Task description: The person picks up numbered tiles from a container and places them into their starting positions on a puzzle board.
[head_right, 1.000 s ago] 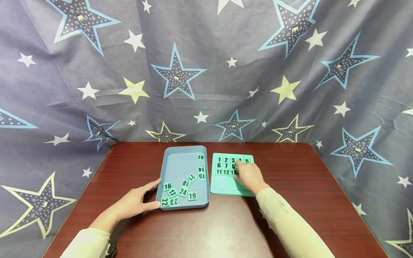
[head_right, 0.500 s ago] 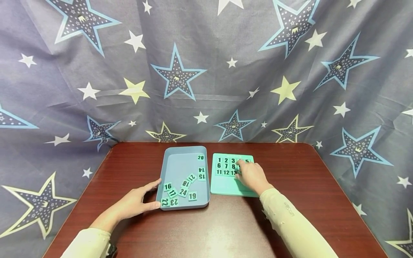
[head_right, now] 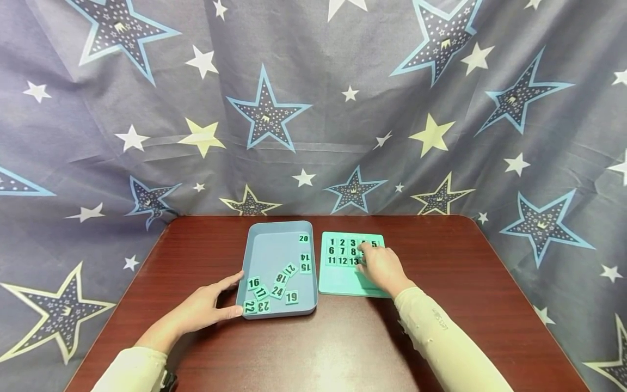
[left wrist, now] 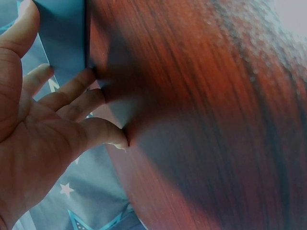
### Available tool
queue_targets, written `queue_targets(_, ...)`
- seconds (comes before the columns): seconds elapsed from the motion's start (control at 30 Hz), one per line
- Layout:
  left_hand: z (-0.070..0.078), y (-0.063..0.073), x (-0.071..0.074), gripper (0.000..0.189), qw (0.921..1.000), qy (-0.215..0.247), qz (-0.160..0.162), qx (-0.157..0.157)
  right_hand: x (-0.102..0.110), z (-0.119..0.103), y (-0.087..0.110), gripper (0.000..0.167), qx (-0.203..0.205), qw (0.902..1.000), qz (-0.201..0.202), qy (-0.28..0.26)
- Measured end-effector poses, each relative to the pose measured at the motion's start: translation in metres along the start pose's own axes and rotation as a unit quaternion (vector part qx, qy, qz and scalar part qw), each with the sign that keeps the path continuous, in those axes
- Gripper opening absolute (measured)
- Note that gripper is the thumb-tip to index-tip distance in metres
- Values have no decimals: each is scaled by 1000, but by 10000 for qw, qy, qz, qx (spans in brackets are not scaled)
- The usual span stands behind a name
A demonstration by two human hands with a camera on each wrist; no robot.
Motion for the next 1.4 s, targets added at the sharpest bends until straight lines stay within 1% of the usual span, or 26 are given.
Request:
queue_targets(0.17,-1,0,-1,92,10000,3,-23,30,2,-4,0,45,86,9999,30,-105)
queue_targets(0.33,-1,-1,-1,93,10000,-4,-23,-18,4,-12,-1,44,217,9995,96,-217)
queue_targets(0.47,0,-1,-1,92,10000,-25,-11,-48,7,-24,-4,43,343,9988,147,-324)
queue_targets(0.6,0,-2,-1,92,10000,-24,-22,-41,8,-40,-9,43,358,9978,74,-556)
queue_targets(0.8,1,-2,-1,93,10000,10,-60,7,10,-72,-14,43,370,9935,-102,-1075)
queue_targets(0.93,1,-2,-1,93,10000,-1,-46,-2,9,-101,-15,41,636,9889,-146,-1333)
queue_targets(1.1,0,-1,-1,93,10000,-28,-17,2,-1,-143,-8,39,1289,9809,-327,-1418)
queue_targets(1.2,-1,-1,-1,93,10000,-16,-24,-6,-7,-164,-4,37,1568,9759,-454,-1451)
queue_targets(1.3,-2,-1,-1,93,10000,23,-29,-7,-13,-177,-2,34,1691,9749,-478,-1365)
queue_targets(1.4,-2,-1,-1,93,10000,24,-10,-15,-18,-183,-1,33,1683,9758,-512,-1302)
Point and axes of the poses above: each hand's wrist, its own y-axis away from the middle knuckle, its own x-axis out of the back of the hand, z = x × y, the point moved 5 cm from there along -y, towards the middle knuckle, and after that the axes turned 5 degrees about z, right-handed, at the moved point
